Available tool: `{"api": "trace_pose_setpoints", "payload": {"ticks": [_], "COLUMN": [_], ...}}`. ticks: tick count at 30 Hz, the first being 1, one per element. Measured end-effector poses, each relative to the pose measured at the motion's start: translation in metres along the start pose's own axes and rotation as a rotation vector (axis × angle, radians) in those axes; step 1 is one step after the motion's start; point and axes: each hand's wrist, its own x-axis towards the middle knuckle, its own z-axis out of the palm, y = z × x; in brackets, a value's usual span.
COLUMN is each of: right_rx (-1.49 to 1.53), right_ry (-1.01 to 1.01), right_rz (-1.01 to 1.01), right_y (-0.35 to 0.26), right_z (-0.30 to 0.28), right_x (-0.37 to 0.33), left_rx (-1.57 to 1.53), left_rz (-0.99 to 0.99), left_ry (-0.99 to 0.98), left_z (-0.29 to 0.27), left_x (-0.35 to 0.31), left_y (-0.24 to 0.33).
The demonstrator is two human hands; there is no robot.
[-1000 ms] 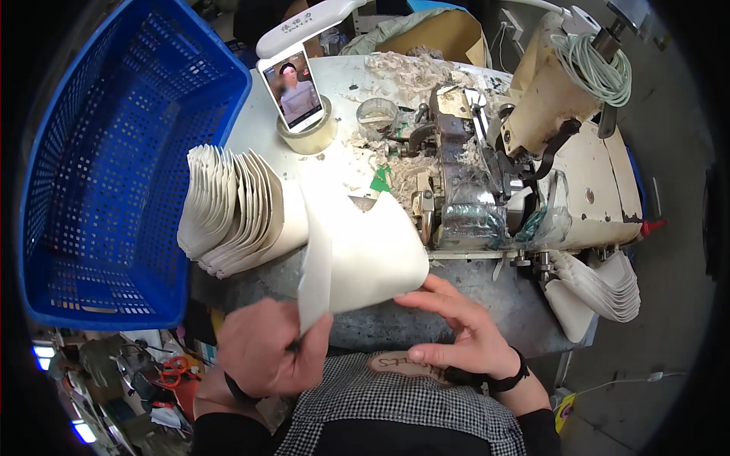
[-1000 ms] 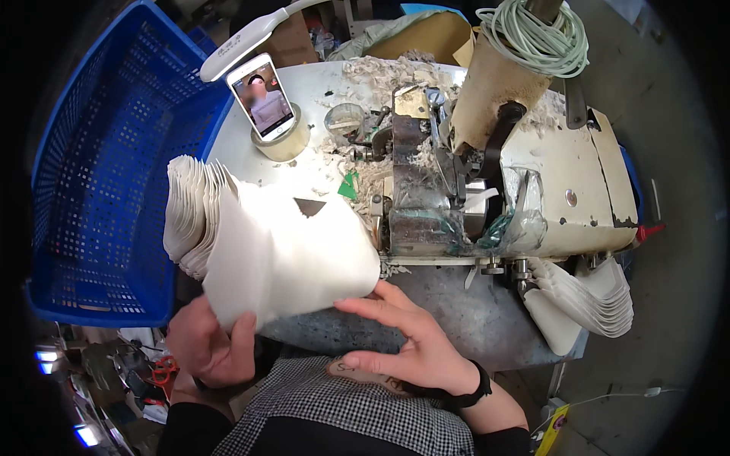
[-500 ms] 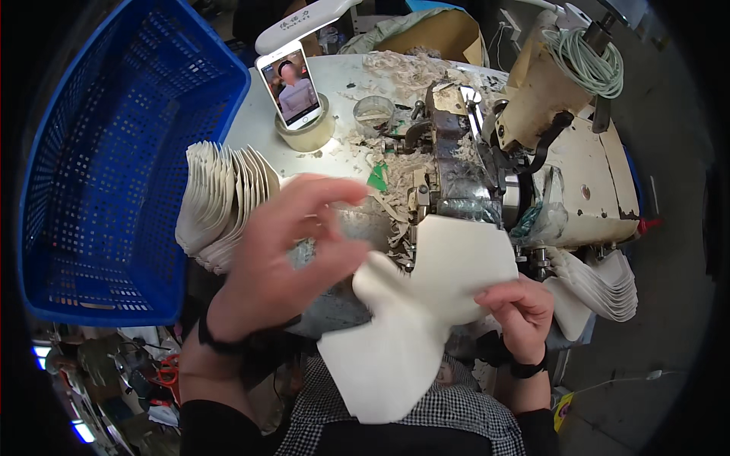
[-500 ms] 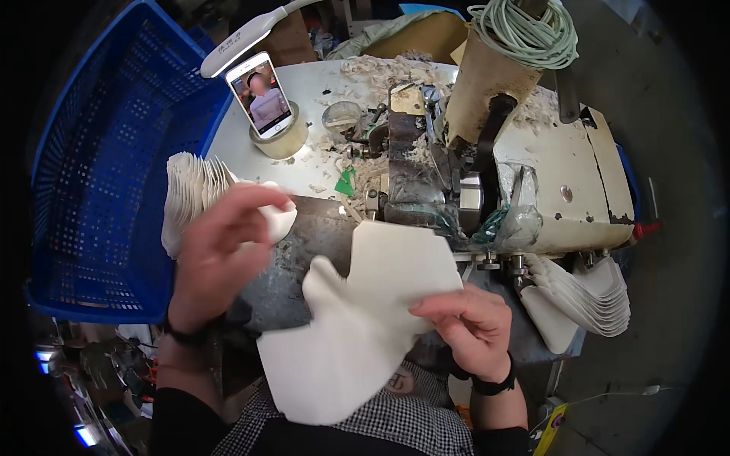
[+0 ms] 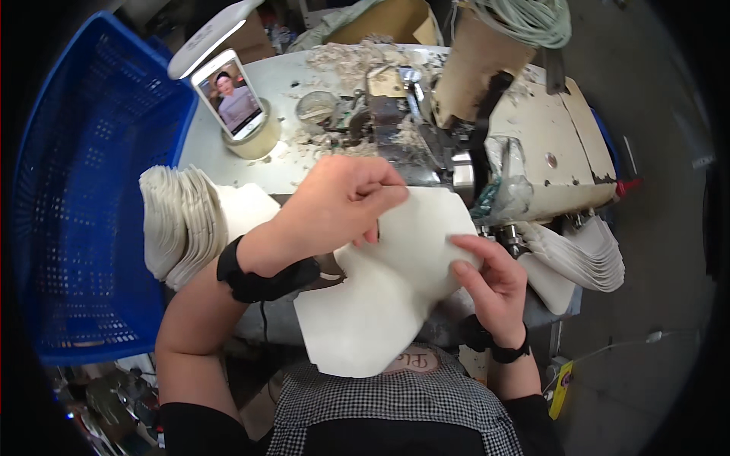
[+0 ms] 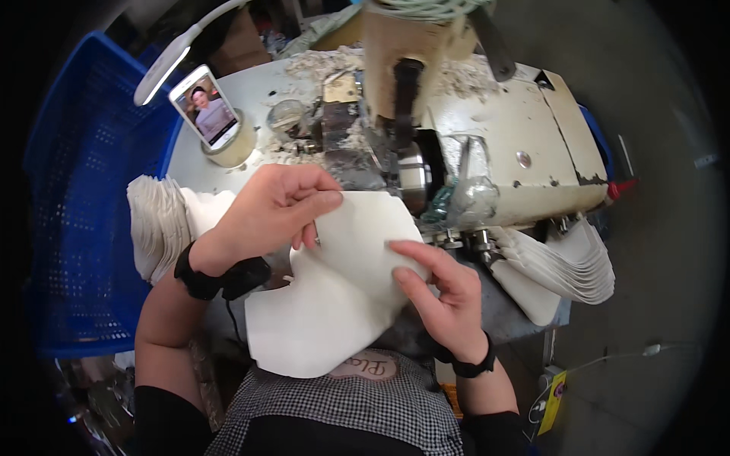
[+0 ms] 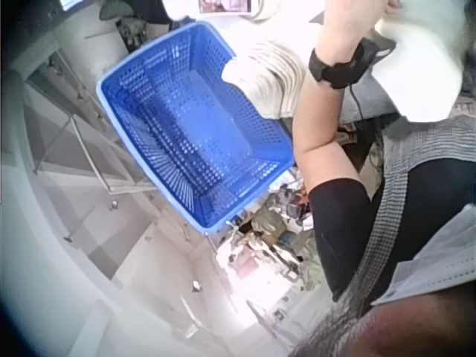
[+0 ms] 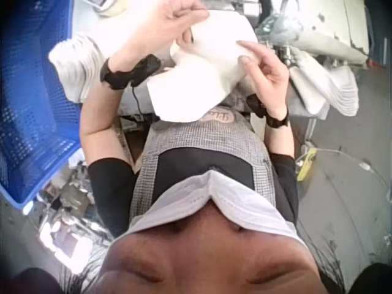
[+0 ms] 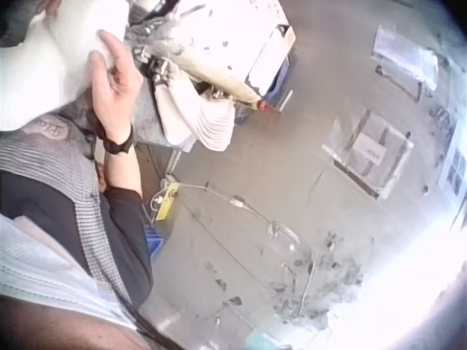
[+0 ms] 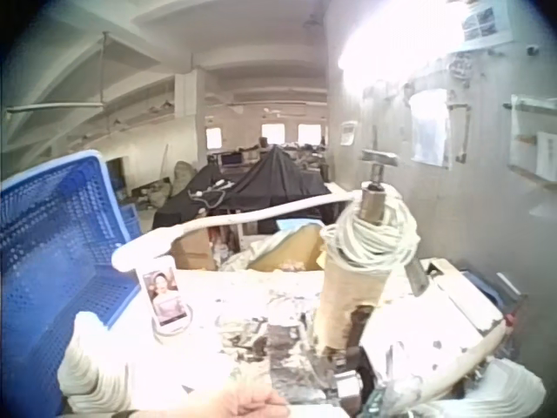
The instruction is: The person operates a sewing machine to stitch white fabric pieces into mask shapes. They repeatedly pick up flat fabric pieces, feed them through the machine, and stack the finished products. A smartphone is visible on the table playing a video.
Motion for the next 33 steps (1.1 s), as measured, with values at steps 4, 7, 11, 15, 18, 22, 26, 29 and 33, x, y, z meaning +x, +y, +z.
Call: {"api": "trace_pose_setpoints", "payload": {"ticks": [4,7,11,15,18,22,26,29,33], "right_rx": [0.18,0.231,0.281,0.306,0.264,0.239,0.168,0.188,0.18], "right_ry": [0.093,0.103,0.101,0.144,0.168,0.18,0.159,0.144,0.154], "right_rz": [0.033,0.051,0.099,0.108,0.1,0.113,0.093,0.078,0.039], "right_y": [0.009,0.011,0.009,0.01,0.01,0.008,0.009,0.01,0.004], "right_z": [0.009,0.014,0.018,0.016,0.005,-0.009,-0.034,-0.049,-0.063], "right_x": [0.005,0.006,0.014,0.018,0.02,0.024,0.031,0.035,0.03], "left_rx": [0.255,0.398,0.456,0.483,0.508,0.606,0.84,0.945,0.758], "left_rz": [0.171,0.071,0.107,0.185,0.214,0.251,0.386,0.289,0.586], "left_ry": [0.151,0.095,0.11,0.109,0.09,0.072,0.127,0.073,-0.126], "left_z": [0.003,0.0,-0.007,-0.005,0.002,0.009,0.014,0.015,0.023], "left_x": [0.014,0.017,0.025,0.031,0.039,0.045,0.056,0.049,0.032], "left_y": [-0.008,0.002,0.002,0.004,0.008,0.013,0.01,0.021,0.004]}}
